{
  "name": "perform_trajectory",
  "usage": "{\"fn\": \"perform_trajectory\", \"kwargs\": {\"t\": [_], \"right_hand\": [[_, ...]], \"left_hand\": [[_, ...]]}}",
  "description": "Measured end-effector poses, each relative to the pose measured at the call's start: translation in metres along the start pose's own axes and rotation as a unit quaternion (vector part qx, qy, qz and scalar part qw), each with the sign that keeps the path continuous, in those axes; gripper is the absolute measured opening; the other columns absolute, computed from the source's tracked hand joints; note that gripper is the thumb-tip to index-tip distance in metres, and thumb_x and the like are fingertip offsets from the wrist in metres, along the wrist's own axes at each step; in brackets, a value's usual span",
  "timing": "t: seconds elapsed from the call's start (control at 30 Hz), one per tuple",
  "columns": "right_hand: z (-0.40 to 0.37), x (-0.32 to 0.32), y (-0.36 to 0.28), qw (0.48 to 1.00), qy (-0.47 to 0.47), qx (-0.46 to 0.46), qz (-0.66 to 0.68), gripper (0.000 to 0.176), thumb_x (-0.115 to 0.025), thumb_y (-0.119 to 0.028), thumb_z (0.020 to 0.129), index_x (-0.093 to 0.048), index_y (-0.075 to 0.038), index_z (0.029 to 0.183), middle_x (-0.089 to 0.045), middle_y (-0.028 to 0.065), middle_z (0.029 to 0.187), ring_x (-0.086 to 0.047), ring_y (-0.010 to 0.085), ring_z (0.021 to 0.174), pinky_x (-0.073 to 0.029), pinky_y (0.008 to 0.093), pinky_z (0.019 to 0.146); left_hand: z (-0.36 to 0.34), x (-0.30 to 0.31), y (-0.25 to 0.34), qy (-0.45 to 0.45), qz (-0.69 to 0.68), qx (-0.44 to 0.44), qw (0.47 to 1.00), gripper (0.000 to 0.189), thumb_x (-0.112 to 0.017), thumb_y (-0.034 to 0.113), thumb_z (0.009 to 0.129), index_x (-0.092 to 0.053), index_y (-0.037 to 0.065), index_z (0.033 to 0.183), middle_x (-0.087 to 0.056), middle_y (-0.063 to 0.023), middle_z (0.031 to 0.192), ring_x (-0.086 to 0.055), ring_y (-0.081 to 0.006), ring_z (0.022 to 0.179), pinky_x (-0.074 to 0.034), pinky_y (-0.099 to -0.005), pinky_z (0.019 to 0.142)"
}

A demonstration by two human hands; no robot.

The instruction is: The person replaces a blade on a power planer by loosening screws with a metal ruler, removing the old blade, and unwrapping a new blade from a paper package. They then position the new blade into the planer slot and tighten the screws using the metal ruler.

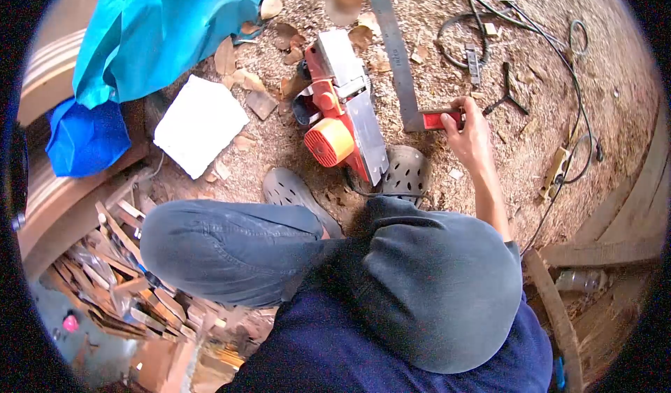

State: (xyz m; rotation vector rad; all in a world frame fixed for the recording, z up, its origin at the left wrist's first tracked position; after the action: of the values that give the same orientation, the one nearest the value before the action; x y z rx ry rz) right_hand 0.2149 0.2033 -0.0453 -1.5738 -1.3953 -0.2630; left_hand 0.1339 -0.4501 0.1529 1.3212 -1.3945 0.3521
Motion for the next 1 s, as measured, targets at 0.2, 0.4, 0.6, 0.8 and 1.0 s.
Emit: {"fn": "perform_trajectory", "kwargs": {"t": [0.2, 0.4, 0.6, 0.8, 1.0], "right_hand": [[-0.01, 0.002, -0.011, 0.995, 0.072, 0.057, -0.038, 0.028, -0.074, -0.011, 0.093, -0.064, -0.003, 0.117, -0.069, 0.0193, 0.108, -0.068, 0.0342, 0.097, -0.054, 0.0448, 0.087], [-0.008, 0.002, 0.006, 0.997, 0.0, -0.031, 0.068, 0.027, -0.072, -0.02, 0.097, -0.069, -0.003, 0.117, -0.074, 0.0172, 0.101, -0.071, 0.0273, 0.091, -0.054, 0.0404, 0.086], [-0.021, 0.023, -0.005, 0.993, -0.022, 0.013, 0.115, 0.023, -0.069, -0.022, 0.099, -0.07, -0.004, 0.113, -0.071, 0.0089, 0.087, -0.064, 0.0174, 0.078, -0.051, 0.0333, 0.074], [-0.026, 0.032, -0.012, 0.99, -0.017, 0.015, 0.137, 0.024, -0.07, -0.024, 0.099, -0.07, -0.005, 0.111, -0.072, 0.009, 0.088, -0.063, 0.0159, 0.077, -0.05, 0.0341, 0.072], [-0.022, 0.028, -0.014, 0.995, -0.012, 0.027, 0.094, 0.025, -0.071, -0.025, 0.098, -0.07, -0.004, 0.111, -0.074, 0.0123, 0.096, -0.067, 0.0236, 0.083, -0.052, 0.0386, 0.075]], "left_hand": [[0.002, -0.011, 0.009, -0.003, 0.003, -0.01, 1.0, 0.047, -0.045, 0.029, 0.113, -0.053, -0.005, 0.144, -0.058, -0.0173, 0.139, -0.058, -0.028, 0.125, -0.046, -0.0421, 0.106], [0.008, -0.018, 0.022, -0.009, 0.008, -0.028, 1.0, 0.047, -0.044, 0.029, 0.113, -0.052, -0.005, 0.145, -0.058, -0.0175, 0.14, -0.057, -0.0282, 0.126, -0.046, -0.0423, 0.106], [0.013, -0.028, 0.034, -0.016, 0.007, -0.048, 0.999, 0.047, -0.044, 0.029, 0.113, -0.051, -0.005, 0.145, -0.058, -0.0177, 0.141, -0.057, -0.0285, 0.126, -0.046, -0.0424, 0.107], [0.013, -0.035, 0.052, -0.018, 0.012, -0.079, 0.997, 0.048, -0.044, 0.029, 0.113, -0.051, -0.005, 0.146, -0.057, -0.0179, 0.142, -0.057, -0.0287, 0.127, -0.046, -0.0425, 0.107], [0.006, -0.031, 0.095, 0.006, 0.022, -0.134, 0.991, 0.048, -0.043, 0.029, 0.114, -0.05, -0.005, 0.147, -0.057, -0.018, 0.143, -0.057, -0.0289, 0.128, -0.046, -0.0426, 0.107]]}}
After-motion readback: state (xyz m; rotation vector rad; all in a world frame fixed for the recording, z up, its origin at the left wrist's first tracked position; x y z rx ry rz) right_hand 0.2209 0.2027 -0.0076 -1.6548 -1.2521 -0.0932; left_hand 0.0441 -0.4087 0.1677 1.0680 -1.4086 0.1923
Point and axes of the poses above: each hand's wrist, its own z-axis towards the middle knuckle, its own x-axis out of the back of the hand, y = z × x, the point moved 6 cm from there along z, towards the middle knuckle
